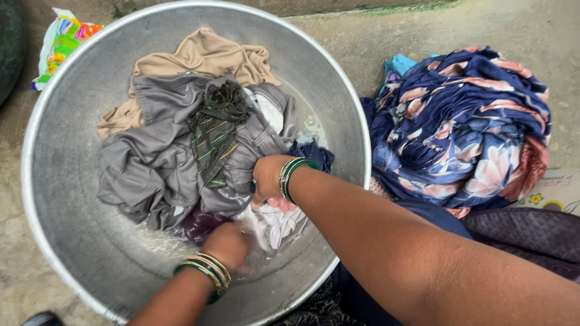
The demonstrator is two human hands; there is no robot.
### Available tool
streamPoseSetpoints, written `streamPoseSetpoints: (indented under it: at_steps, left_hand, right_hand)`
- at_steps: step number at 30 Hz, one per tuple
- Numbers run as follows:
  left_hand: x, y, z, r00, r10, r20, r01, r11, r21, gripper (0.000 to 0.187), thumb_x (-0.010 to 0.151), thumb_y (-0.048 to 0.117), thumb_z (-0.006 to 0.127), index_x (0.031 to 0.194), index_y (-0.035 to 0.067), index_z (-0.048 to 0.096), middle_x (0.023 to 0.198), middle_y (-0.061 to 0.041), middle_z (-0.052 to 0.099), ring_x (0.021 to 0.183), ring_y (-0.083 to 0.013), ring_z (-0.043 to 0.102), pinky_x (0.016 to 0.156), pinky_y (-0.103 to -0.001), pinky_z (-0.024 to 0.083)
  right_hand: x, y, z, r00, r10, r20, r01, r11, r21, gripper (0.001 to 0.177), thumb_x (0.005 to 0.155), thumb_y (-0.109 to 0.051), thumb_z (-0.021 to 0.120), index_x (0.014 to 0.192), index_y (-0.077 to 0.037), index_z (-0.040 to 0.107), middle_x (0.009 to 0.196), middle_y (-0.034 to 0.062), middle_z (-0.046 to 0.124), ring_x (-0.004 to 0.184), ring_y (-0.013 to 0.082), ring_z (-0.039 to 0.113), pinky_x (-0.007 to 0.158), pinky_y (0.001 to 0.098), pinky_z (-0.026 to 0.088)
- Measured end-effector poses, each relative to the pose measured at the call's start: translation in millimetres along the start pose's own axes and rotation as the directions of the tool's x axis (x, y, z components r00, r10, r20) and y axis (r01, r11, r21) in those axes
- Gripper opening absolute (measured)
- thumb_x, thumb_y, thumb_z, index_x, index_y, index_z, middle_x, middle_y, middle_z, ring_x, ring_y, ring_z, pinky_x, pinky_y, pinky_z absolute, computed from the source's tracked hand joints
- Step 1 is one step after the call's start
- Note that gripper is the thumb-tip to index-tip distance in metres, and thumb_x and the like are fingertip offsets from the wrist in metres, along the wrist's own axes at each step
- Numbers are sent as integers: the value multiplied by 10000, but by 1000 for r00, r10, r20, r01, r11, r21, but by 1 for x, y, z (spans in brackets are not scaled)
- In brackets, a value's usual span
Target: The person washes clothes by scrubbing garments in a basin with water by hand, adding and squeezing pieces of clothing, and scooping water using a plastic mug.
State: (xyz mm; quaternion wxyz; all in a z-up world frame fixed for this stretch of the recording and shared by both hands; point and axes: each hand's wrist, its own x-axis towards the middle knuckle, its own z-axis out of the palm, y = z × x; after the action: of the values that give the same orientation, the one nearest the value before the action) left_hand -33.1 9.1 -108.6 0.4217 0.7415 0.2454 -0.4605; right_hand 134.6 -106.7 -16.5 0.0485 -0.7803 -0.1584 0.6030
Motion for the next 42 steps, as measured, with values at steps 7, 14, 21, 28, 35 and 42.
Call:
streamPoseSetpoints:
  at_steps: [7, 14, 21, 28, 35, 42]
  left_hand:
    - [-70, 85, -102, 723, 691, 8, -605, 638, -477, 213, 954, 241, 636, 1002, 53, 724, 910, -76, 761, 805, -154, 709, 756, -327, 583]
    - [-36, 158, -175, 599, 648, -470, -315, 730, 606, 945, 834, 733, 656, 1602, 287, 335, 1689, -190, 60, 1456, -591, -64, 1108, -765, 136]
    - [-36, 169, -150, 896, 197, -399, 58, 837, 543, 1130, 720, 799, 658, 1588, 532, -16, 1666, 124, -315, 1504, -386, -345, 1084, -856, 61]
    - [-39, 177, -143, 906, 149, -397, 120, 808, 578, 1048, 797, 818, 535, 1595, 488, -58, 1675, 107, -292, 1527, -402, -276, 1091, -843, 95]
    - [-26, 109, -74, 659, 427, -620, 195, 699, 688, 884, 995, 647, 411, 1645, 198, 15, 1717, -112, 32, 1553, -409, 52, 1135, -743, 129]
    - [-56, 124, -97, 914, 115, -388, 128, 828, 547, 934, 978, 537, 566, 1646, 318, -51, 1725, -18, -97, 1591, -333, -3, 1225, -653, 155]
  right_hand:
    - [10, 3, 1, 999, -26, 31, 27, 999, -32, 383, 901, -328, 724, 843, 48, 761, 777, 180, 767, 643, 297, 754, 587, 425, 632]
    - [21, -1, -9, 982, 34, 184, -13, 993, -116, 473, 915, -411, 709, 824, 53, 725, 788, 202, 764, 662, 309, 760, 598, 431, 632]
    - [19, -3, -16, 980, 37, 197, -22, 997, -78, 489, 902, -432, 723, 783, 42, 709, 738, 192, 748, 599, 274, 734, 580, 404, 614]
    - [-8, 0, -1, 998, -27, -65, 23, 998, -60, 425, 876, -429, 718, 866, -9, 782, 824, 140, 785, 695, 279, 760, 654, 429, 639]
    - [0, 14, 47, 904, -166, -394, 51, 957, -285, 413, 861, -410, 713, 1053, -48, 771, 1087, 204, 724, 1055, 356, 703, 945, 446, 543]
    - [-86, 58, 19, -2, -229, -973, 444, 872, -206, 121, 832, -265, 705, 767, -164, 689, 884, 69, 765, 860, 276, 714, 823, 461, 557]
